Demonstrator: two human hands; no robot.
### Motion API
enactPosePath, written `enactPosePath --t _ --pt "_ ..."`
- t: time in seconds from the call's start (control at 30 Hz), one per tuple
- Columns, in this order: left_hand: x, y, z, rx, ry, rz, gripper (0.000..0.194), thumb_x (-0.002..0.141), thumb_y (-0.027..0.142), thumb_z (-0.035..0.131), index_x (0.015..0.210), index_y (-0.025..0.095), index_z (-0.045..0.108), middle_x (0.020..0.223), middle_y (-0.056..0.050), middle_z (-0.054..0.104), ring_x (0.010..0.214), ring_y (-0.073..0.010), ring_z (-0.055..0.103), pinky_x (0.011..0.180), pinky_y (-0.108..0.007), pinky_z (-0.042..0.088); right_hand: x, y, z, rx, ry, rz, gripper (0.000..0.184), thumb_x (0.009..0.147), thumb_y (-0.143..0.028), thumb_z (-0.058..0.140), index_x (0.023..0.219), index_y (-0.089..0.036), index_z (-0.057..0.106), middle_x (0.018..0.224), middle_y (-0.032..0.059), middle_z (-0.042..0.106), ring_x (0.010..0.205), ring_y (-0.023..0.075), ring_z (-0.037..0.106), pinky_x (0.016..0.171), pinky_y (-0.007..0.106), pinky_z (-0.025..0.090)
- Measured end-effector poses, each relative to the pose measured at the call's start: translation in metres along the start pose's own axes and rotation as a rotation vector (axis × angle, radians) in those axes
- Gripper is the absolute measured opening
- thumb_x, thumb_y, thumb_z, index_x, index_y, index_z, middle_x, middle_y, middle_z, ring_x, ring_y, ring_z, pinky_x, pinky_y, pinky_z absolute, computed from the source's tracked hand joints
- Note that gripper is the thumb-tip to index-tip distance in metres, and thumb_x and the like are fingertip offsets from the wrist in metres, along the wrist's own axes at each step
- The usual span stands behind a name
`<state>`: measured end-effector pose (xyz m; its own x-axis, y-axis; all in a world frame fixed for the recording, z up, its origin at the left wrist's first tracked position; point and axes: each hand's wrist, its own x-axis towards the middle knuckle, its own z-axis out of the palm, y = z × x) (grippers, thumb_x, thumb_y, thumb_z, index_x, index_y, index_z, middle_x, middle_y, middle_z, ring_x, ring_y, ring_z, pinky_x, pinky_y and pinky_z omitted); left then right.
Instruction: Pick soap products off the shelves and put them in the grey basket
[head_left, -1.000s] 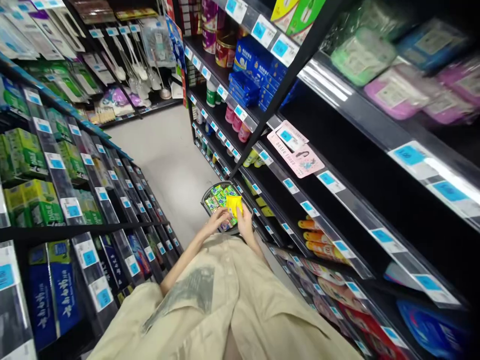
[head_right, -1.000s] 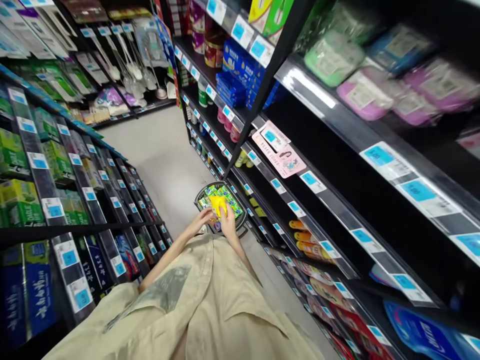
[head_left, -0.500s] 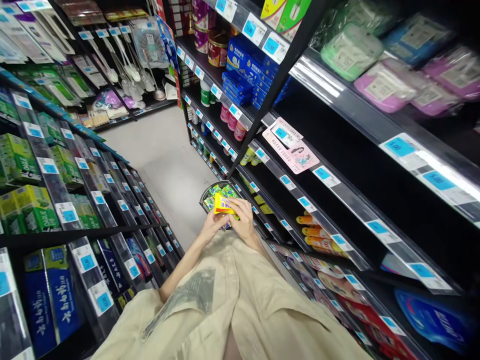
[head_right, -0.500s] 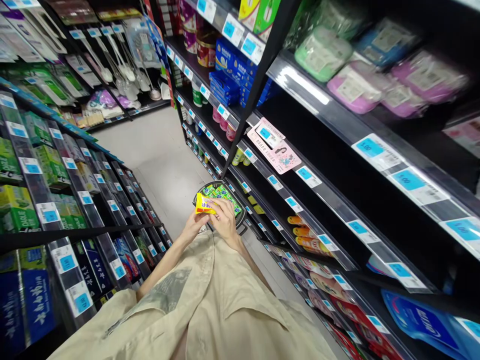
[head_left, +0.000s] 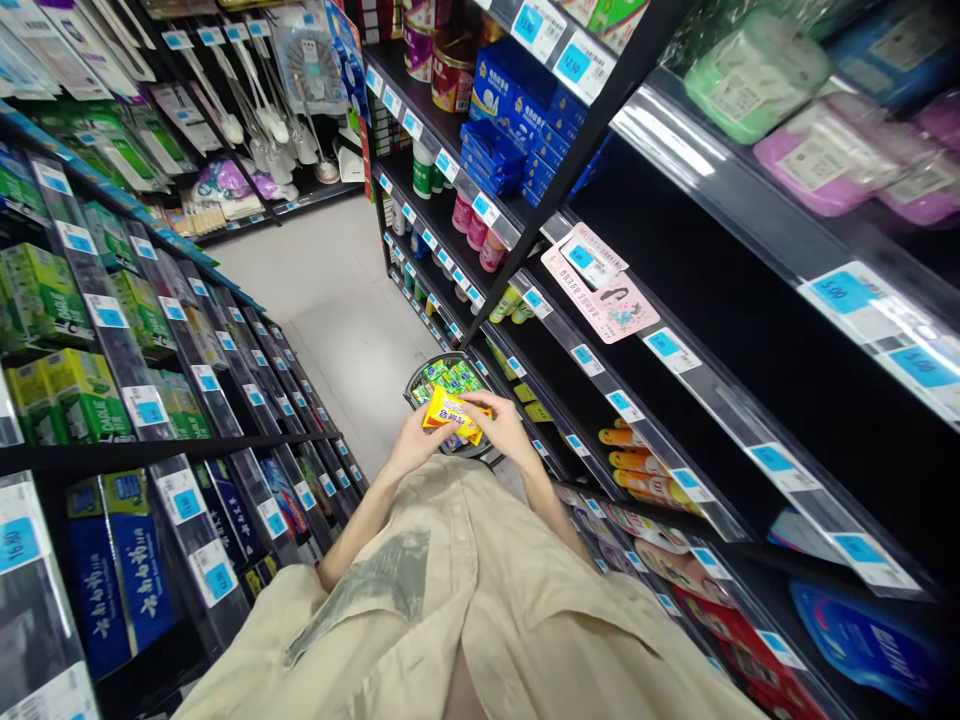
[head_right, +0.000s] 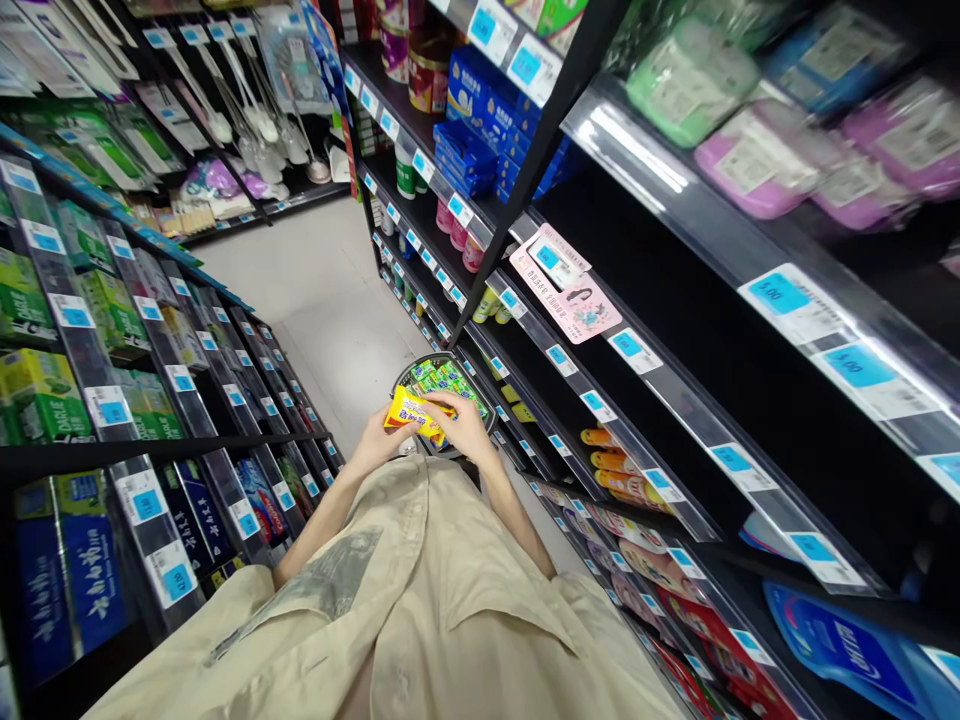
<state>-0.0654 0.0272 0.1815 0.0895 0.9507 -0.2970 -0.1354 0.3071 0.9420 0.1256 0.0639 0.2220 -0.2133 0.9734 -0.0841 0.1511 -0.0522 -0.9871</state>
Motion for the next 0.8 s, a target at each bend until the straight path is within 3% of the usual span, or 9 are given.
enactPosePath --t 0.13,0.2,0.33,0.5,0.67,0.8 --pt "0.005 0.007 -0.006 -0.029 0.067 0.003 0.079 0.067 0.052 0.094 0.129 0.017 0.061 0.085 -0.002 0.078 0.075 -0.0194 0.074 0.074 -0.031 0.06 -0.004 0.015 0.019 0.32 0.098 0.17 0.039 0.07 -0.041 0.094 0.102 -0.023 0.083 0.102 0.0061 0.082 0.095 0.0238 0.076 0.094 0.039 0.061" --pt "0.008 0.011 -0.008 -0.054 0.087 0.011 0.074 0.07 0.052 0.092 0.127 0.018 0.059 0.077 0.001 0.075 0.07 -0.0168 0.071 0.072 -0.029 0.059 -0.008 0.022 0.031 0.451 0.164 0.225 0.046 0.064 -0.04 0.097 0.104 -0.022 0.08 0.105 0.0068 0.082 0.097 0.0235 0.076 0.096 0.038 0.062" --pt "0.015 0.016 -0.011 -0.055 0.09 0.049 0.057 0.072 0.051 0.09 0.111 0.018 0.065 0.095 -0.005 0.078 0.084 -0.017 0.073 0.077 -0.027 0.058 -0.015 0.032 0.05 0.605 0.278 0.323 0.045 0.068 -0.042 0.094 0.103 -0.021 0.075 0.116 0.0085 0.079 0.109 0.024 0.076 0.097 0.037 0.063" --pt "0.023 0.016 -0.008 -0.003 0.018 0.075 0.049 0.073 0.048 0.09 0.108 0.016 0.075 0.117 -0.011 0.076 0.096 -0.0205 0.072 0.083 -0.03 0.059 -0.013 0.026 0.052 0.662 0.313 0.342 0.039 0.074 -0.042 0.087 0.105 -0.022 0.072 0.123 0.008 0.077 0.114 0.0255 0.074 0.093 0.038 0.065" --pt "0.025 0.014 -0.009 -0.112 0.043 0.021 0.051 0.07 0.049 0.092 0.106 0.015 0.082 0.104 -0.011 0.081 0.09 -0.022 0.072 0.082 -0.032 0.058 -0.011 0.017 0.042 0.571 0.259 0.372 0.038 0.075 -0.044 0.085 0.102 -0.022 0.072 0.115 0.0063 0.078 0.104 0.0246 0.077 0.081 0.034 0.068" --pt "0.025 0.018 -0.016 -0.148 0.102 -0.023 0.049 0.066 0.051 0.094 0.099 0.015 0.086 0.096 -0.01 0.082 0.084 -0.0222 0.071 0.076 -0.032 0.057 -0.015 0.02 0.039 0.486 0.209 0.435 0.052 0.066 -0.044 0.095 0.105 -0.02 0.071 0.106 0.0074 0.08 0.096 0.0259 0.078 0.079 0.037 0.07"
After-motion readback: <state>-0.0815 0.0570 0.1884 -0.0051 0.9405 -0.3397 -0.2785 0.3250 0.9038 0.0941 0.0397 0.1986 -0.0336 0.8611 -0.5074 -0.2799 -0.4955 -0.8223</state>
